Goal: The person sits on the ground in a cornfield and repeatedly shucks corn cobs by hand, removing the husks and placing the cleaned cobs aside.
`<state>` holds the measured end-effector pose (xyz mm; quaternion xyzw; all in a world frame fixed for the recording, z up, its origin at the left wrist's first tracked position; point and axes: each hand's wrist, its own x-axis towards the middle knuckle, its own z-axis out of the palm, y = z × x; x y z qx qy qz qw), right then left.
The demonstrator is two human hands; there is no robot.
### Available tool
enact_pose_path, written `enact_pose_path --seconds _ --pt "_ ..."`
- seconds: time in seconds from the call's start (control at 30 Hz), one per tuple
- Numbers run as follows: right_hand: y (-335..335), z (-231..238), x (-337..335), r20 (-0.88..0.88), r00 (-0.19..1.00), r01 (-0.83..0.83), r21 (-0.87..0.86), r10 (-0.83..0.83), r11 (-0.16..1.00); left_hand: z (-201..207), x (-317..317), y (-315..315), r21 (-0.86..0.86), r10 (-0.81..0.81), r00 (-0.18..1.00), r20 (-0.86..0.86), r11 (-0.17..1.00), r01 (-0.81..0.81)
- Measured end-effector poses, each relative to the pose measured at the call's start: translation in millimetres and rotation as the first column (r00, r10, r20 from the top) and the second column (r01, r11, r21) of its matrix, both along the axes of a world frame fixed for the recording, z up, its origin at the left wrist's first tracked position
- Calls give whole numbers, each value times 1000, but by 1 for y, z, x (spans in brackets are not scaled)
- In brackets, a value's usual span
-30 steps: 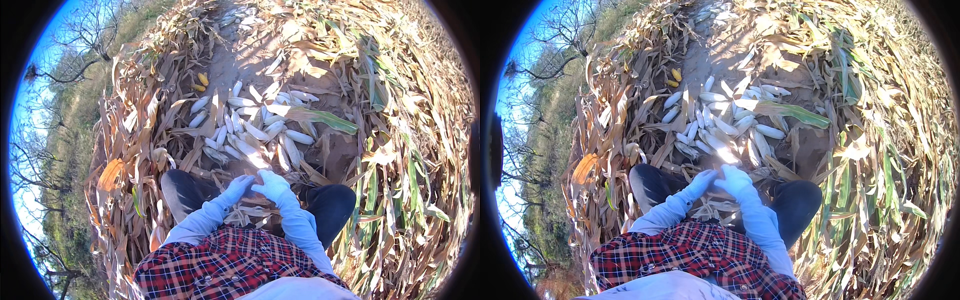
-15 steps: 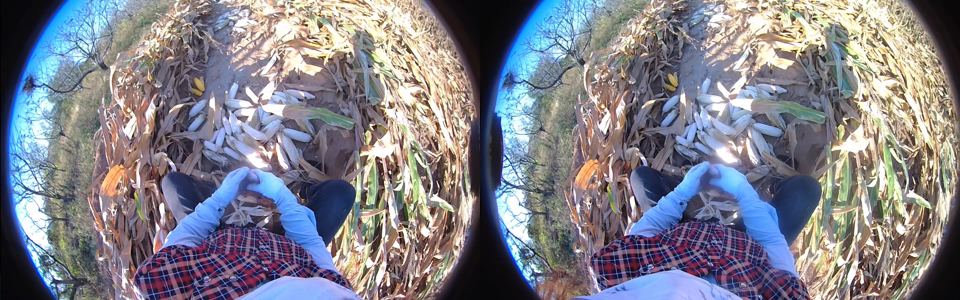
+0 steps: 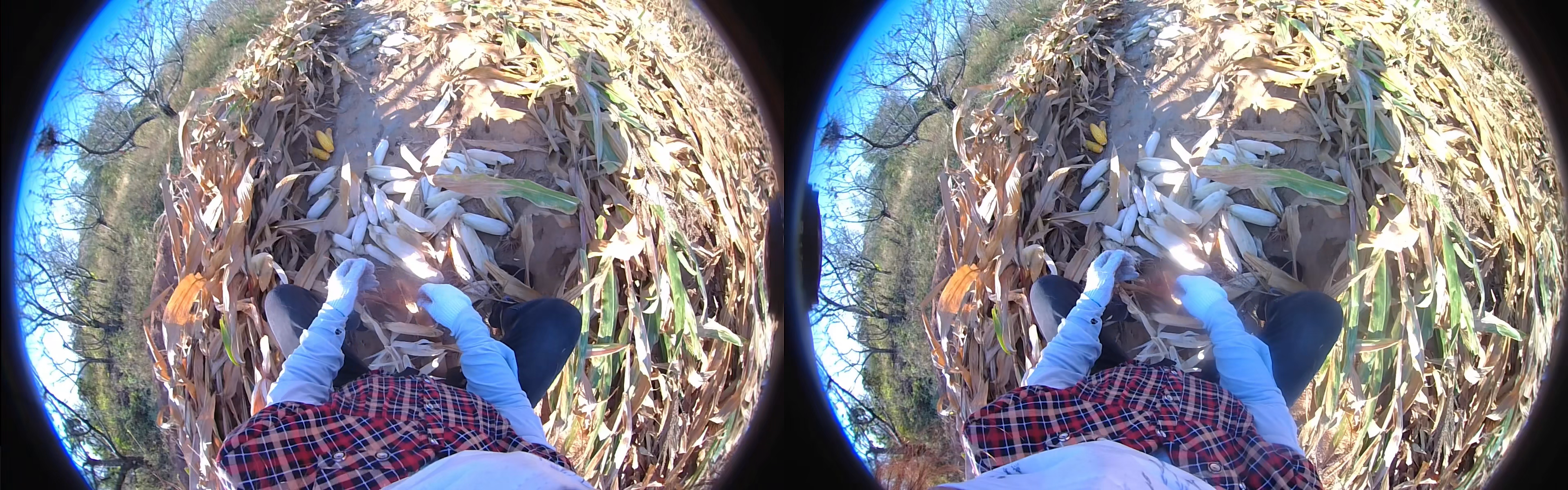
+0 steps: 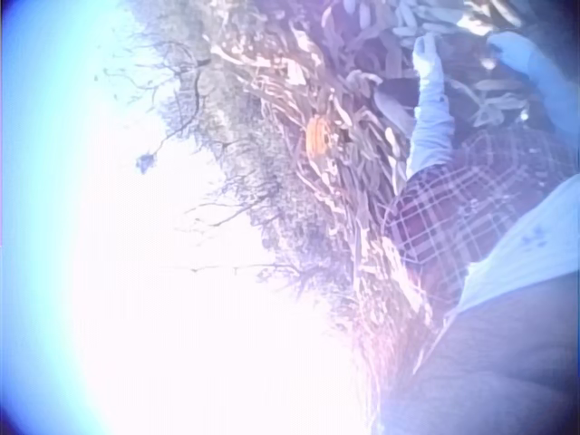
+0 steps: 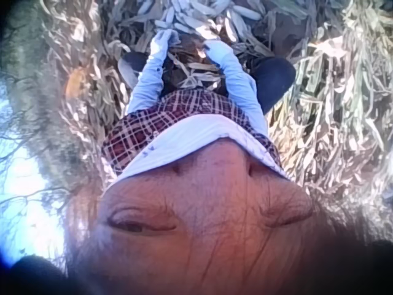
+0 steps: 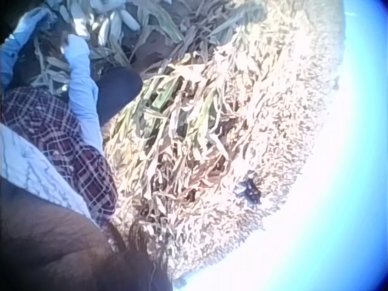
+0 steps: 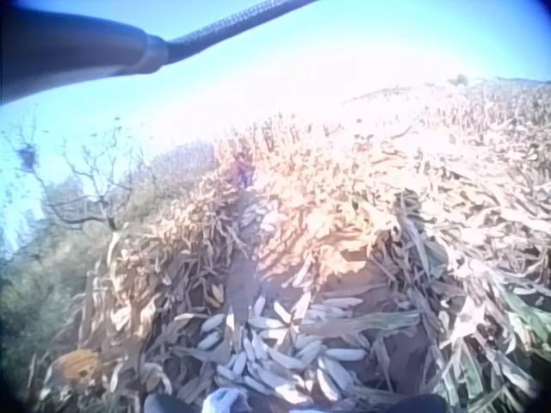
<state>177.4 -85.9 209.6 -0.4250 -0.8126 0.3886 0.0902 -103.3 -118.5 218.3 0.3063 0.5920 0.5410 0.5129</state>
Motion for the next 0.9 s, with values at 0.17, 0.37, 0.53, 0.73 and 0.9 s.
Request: enact_pose_path --seconds 0.17,0.37,0.53,0.73,0.9 --pt "-5 14 -10 79 977 -193 -82 199 978 -4 18 1 -13 25 972 232 1000 -22" --pt "-14 8 -31 -139 985 -137 -304 98 943 -21 48 17 -157 178 789 588 982 -105" --pt "-17 7 -36 -86 989 84 -323 -118 943 -20 74 32 -165 209 764 610 977 -135" --pt "-14 -23 -40 -400 878 28 -508 -264 861 -14 93 44 -165 311 766 563 950 -264" --pt "-20 -29 -48 -404 820 233 -413 -406 880 -10 96 47 -132 309 707 637 947 -295"
